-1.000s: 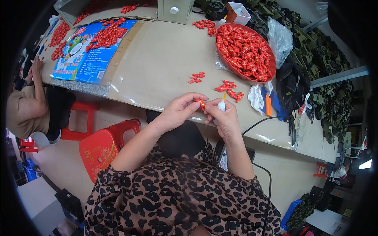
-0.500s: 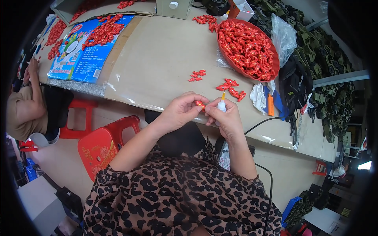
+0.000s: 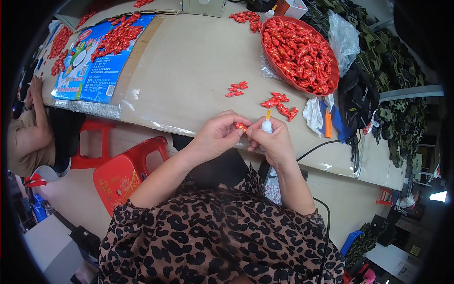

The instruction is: The person takes small plastic components from a dispenser and applies adhesive to the pieces using a glue bottle, assembling them together by hand.

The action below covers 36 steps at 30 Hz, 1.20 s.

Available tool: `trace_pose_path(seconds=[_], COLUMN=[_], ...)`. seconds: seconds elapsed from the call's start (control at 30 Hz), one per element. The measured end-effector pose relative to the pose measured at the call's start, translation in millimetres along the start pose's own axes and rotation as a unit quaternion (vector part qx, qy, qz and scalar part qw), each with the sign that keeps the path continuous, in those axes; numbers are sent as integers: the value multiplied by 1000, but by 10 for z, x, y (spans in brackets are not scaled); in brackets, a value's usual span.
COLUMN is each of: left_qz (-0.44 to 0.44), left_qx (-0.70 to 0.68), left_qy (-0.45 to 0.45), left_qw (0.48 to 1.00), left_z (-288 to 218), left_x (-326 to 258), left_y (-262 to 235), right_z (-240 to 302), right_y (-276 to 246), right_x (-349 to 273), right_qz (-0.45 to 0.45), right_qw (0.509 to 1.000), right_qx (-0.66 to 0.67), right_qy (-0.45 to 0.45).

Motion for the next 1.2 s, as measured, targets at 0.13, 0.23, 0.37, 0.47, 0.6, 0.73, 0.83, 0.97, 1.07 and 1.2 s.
trace_pose_path(seconds=[0.13, 0.23, 0.37, 0.47, 0.6, 0.73, 0.83, 0.97, 1.07, 1.2], left_qz=[-1, 1, 7, 12, 14, 14, 16, 18, 17, 18], left_qx=[13, 21, 34, 33, 48, 54, 56, 69, 61, 73], left_qy=[0, 6, 7, 17, 15, 24, 24, 23, 36, 37], left_qw=[1000, 1000, 999, 999, 999, 998, 998, 997, 997, 996], left_z=[24, 16, 51, 54, 89, 75, 64, 70, 66, 50], left_x=[-14, -19, -31, -29, -43, -39, -44, -50, -51, -53], left_y=[-18, -24, -42, -41, -59, -50, -53, -54, -46, -42], right_z=[1, -9, 4, 9, -4, 6, 1, -3, -2, 1], right_y=[8, 6, 10, 11, 12, 22, 18, 25, 22, 27], right_x=[5, 16, 4, 0, 16, -1, 2, 1, -4, -8], right_qz=[-6, -4, -8, -9, -9, -18, -16, -19, -22, -23], right_qw=[1000, 1000, 1000, 1000, 1000, 1000, 1000, 1000, 1000, 1000], right_qx=[-6, -2, -13, -15, -5, -19, -21, -19, -20, -21], right_qy=[4, -3, 5, 1, 2, 9, -2, 0, -4, -2])
Point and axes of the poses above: each hand's wrist, its own x-axis towards the middle knuckle, its own y-axis out of the palm, z = x × y, the point moved 4 cm from there along x, towards the middle knuckle, and after that the axes turned 15 degrees about y, right-handed, at the moved point
